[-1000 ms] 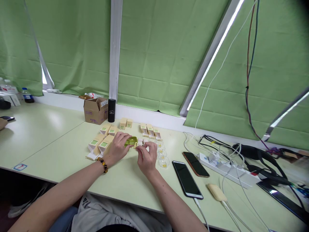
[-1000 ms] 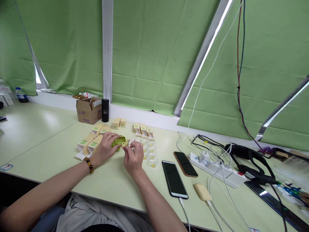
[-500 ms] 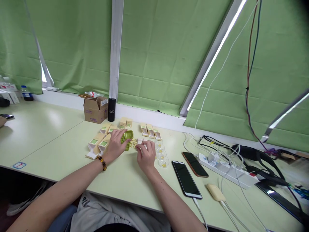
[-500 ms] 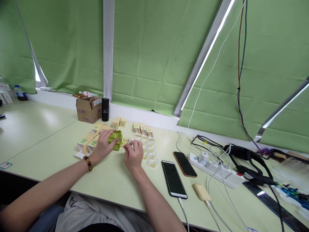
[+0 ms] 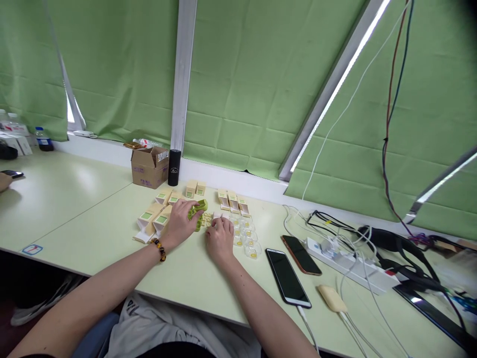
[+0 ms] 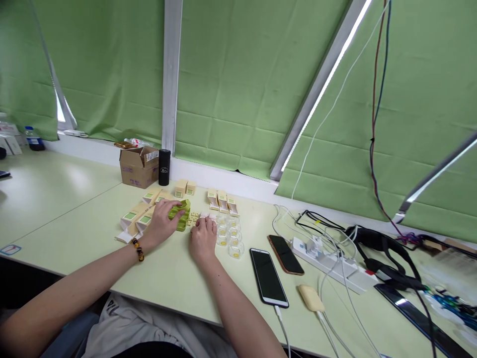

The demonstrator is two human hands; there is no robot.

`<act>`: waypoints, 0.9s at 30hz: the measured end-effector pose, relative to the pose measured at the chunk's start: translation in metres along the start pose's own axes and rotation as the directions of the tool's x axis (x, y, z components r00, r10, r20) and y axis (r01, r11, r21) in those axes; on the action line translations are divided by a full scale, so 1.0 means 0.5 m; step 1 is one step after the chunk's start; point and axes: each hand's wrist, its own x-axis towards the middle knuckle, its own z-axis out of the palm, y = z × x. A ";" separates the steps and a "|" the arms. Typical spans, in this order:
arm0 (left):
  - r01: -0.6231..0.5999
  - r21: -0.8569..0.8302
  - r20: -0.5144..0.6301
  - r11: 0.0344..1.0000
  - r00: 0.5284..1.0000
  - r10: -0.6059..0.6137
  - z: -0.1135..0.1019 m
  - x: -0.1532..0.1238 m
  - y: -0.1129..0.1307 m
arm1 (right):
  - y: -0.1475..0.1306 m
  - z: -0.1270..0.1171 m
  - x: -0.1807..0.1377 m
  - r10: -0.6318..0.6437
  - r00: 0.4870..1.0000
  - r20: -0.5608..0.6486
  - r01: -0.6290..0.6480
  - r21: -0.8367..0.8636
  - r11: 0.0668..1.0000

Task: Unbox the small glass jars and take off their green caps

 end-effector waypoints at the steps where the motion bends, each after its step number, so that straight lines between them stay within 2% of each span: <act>1: 0.020 -0.017 0.001 1.000 1.000 -0.020 -0.001 0.000 0.003 | 0.000 -0.001 0.000 -0.004 1.000 -0.014 0.004 0.001 1.000; 5: 0.197 -0.140 0.028 0.970 0.980 -0.195 -0.007 0.002 0.014 | 0.007 -0.018 0.006 0.000 0.983 -0.186 0.008 0.043 0.999; 7: 0.307 -0.253 0.082 0.917 0.952 -0.296 -0.009 0.006 0.018 | 0.013 -0.029 0.009 0.034 0.967 -0.252 -0.016 0.076 0.997; 9: 0.417 -0.385 0.152 0.823 0.908 -0.389 -0.007 0.011 0.018 | 0.018 -0.039 0.010 0.056 0.962 -0.267 -0.027 0.111 0.993; 14: 0.642 -0.608 0.347 0.467 0.744 -0.571 0.009 0.018 0.008 | 0.015 -0.048 0.002 -0.016 0.991 -0.136 0.035 0.140 0.989; 17: 0.680 -0.653 0.430 0.333 0.695 -0.576 0.014 0.017 0.003 | 0.005 -0.048 -0.003 -0.082 0.995 -0.052 0.089 0.139 0.986; 22: 0.715 -0.664 0.505 0.217 0.643 -0.575 0.006 0.020 0.000 | -0.002 -0.043 -0.009 -0.134 0.990 0.041 0.130 0.092 0.987; 27: 0.746 -0.642 0.542 0.177 0.604 -0.584 -0.010 0.038 0.001 | 0.003 -0.039 -0.011 -0.124 0.985 0.121 0.119 0.047 0.992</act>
